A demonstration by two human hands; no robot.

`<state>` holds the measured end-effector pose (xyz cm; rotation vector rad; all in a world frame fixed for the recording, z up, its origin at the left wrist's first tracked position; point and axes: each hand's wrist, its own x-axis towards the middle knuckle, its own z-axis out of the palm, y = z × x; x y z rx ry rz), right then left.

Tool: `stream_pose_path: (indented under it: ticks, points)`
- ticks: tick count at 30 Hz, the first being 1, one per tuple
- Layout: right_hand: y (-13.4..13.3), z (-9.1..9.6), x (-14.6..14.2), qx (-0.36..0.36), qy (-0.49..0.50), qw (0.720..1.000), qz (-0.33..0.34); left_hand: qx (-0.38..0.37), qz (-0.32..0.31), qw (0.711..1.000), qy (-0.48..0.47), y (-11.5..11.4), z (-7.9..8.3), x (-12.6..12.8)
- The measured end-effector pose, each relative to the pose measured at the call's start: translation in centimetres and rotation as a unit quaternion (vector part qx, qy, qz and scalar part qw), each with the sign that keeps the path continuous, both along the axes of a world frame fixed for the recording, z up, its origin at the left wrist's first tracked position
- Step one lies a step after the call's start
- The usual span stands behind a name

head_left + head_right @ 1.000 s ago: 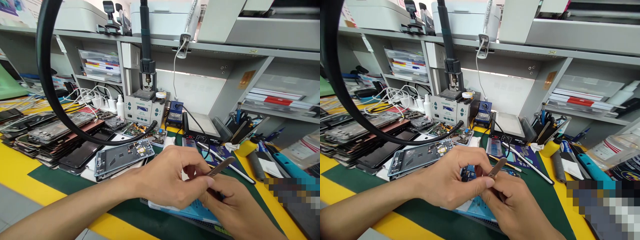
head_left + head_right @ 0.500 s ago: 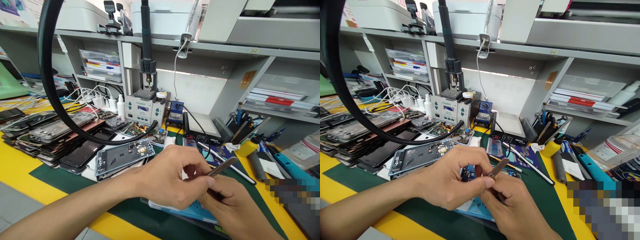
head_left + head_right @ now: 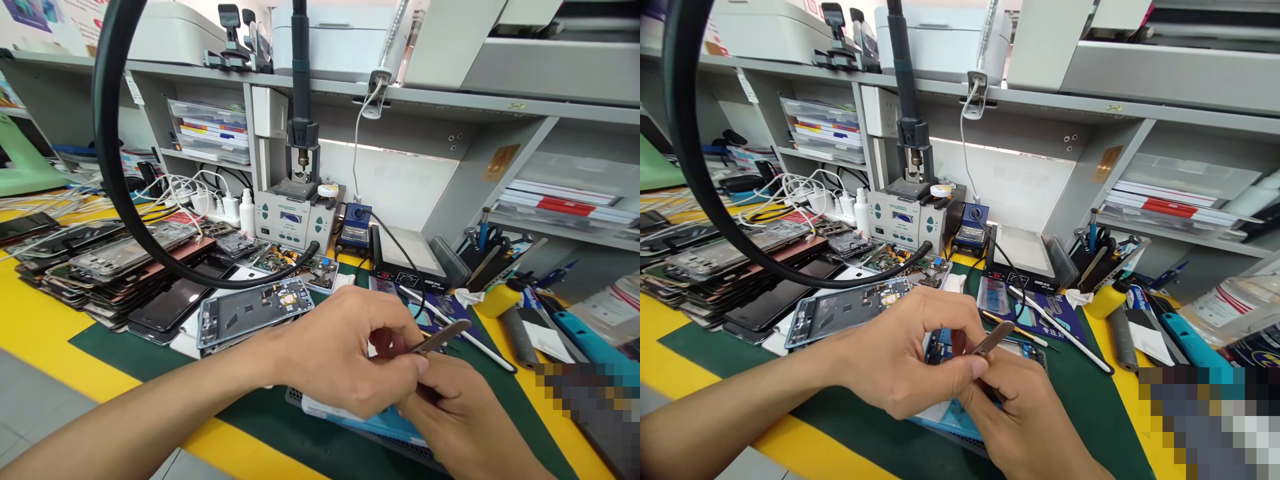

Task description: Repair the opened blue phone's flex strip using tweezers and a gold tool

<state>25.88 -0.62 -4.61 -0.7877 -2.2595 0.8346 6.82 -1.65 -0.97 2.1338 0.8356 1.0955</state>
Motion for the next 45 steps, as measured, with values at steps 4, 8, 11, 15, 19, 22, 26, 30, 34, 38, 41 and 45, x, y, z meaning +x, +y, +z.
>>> stream_pose_path:
  ticks: [4, 8, 11, 15, 19, 22, 26, 30, 34, 38, 41, 45]
  points:
    - [0.06, -0.24, 0.09, 0.019, 0.014, 1.000, 0.000, 0.010, -0.004, 1.000, -0.011, 0.06, -0.13, 0.02]
    - [0.14, -0.36, 0.06, 0.015, 0.015, 1.000, 0.005, 0.012, -0.009, 1.000, -0.008, 0.07, -0.22, 0.00]
    - [0.11, -0.29, -0.11, 0.010, 0.012, 1.000, 0.005, 0.006, -0.007, 1.000, -0.008, 0.04, -0.23, 0.00]
    - [0.09, -0.14, -0.23, -0.005, 0.005, 1.000, 0.008, -0.004, -0.003, 1.000, -0.007, -0.03, -0.17, 0.03]
    - [0.19, -0.23, -0.05, -0.034, -0.018, 0.999, 0.009, 0.004, 0.002, 1.000, -0.015, -0.14, -0.07, 0.12]
    - [0.27, -0.48, 0.17, -0.056, -0.025, 0.998, 0.012, 0.011, 0.003, 1.000, -0.016, -0.22, -0.04, 0.26]
    - [0.20, -0.55, 0.34, -0.066, -0.015, 0.998, 0.017, 0.008, -0.001, 1.000, -0.016, -0.30, -0.01, 0.36]
    - [0.01, -0.13, 0.13, -0.025, 0.015, 1.000, 0.010, 0.004, 0.009, 1.000, -0.020, -0.30, 0.06, 0.30]
    - [-0.02, 0.02, -0.07, -0.029, 0.017, 0.999, 0.017, 0.006, 0.001, 1.000, -0.015, -0.34, 0.08, 0.31]
    - [0.18, -0.38, 0.14, -0.054, -0.009, 0.998, 0.023, 0.005, 0.004, 1.000, -0.015, -0.34, 0.04, 0.43]
    - [0.26, -0.66, 0.30, -0.060, -0.013, 0.998, 0.020, 0.007, 0.005, 1.000, -0.017, -0.32, 0.05, 0.48]
    - [0.13, -0.81, 0.36, -0.062, -0.013, 0.998, 0.011, 0.002, 0.004, 1.000, -0.018, -0.32, 0.08, 0.42]
